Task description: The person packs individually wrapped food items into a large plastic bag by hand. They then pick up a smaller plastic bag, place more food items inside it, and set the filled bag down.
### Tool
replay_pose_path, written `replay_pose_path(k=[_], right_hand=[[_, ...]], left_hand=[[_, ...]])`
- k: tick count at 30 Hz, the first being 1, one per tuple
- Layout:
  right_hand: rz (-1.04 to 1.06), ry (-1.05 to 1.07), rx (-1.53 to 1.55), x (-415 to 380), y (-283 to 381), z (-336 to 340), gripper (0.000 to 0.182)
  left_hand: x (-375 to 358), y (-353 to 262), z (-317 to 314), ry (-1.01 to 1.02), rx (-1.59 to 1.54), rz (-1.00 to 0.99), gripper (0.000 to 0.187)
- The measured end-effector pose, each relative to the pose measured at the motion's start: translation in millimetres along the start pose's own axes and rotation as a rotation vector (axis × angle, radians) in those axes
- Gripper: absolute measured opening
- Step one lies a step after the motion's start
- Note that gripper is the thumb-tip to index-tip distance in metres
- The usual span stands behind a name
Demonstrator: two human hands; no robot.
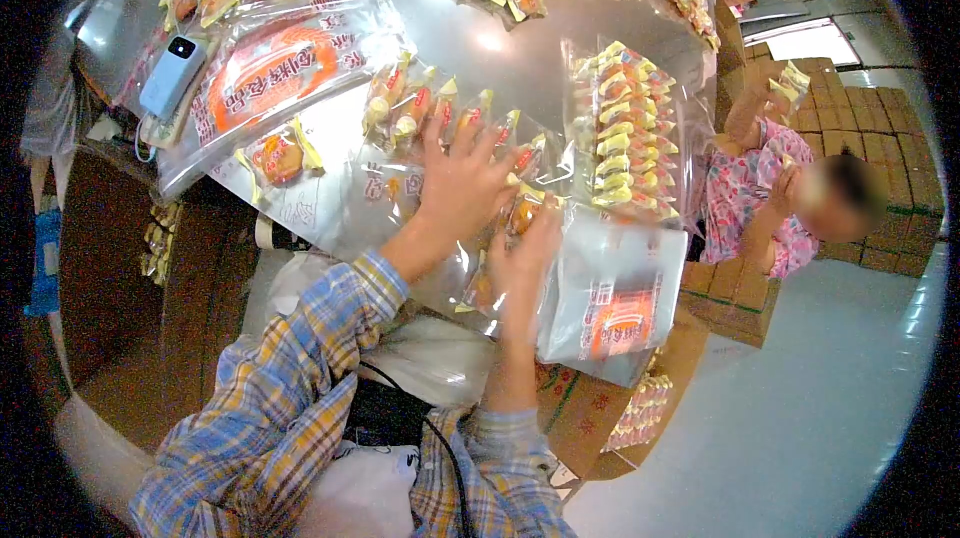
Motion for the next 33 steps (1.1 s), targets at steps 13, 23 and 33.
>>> replay_pose_path(k=[13,23,33], right_hand=[[-0.447,-0.289,1.262,34.5,-28.1,-36.0,0.050],[-0.194,-0.107,0.564,8.4,-21.5,-7.8,0.052],[0.006,0.076,-0.090,-83.9,19.7,30.0,0.059]], left_hand=[[1.0,-4.0,1.2,0.088,0.059,0.045,0.054],[-0.3,-25.8,-12.8,0.039,0.012,-0.185,0.029],[-6.9,-21.8,-20.0,-0.051,-0.007,-0.215,0.028]])
Point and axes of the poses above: each hand's wrist, its own x-axis towards the middle knuckle, its own z-axis out of the back of the hand, y = z × x, the point moved 6 cm from there along x, towards the middle knuckle, and after that the axes turned 6 degrees about -x, right-handed, at the moved point
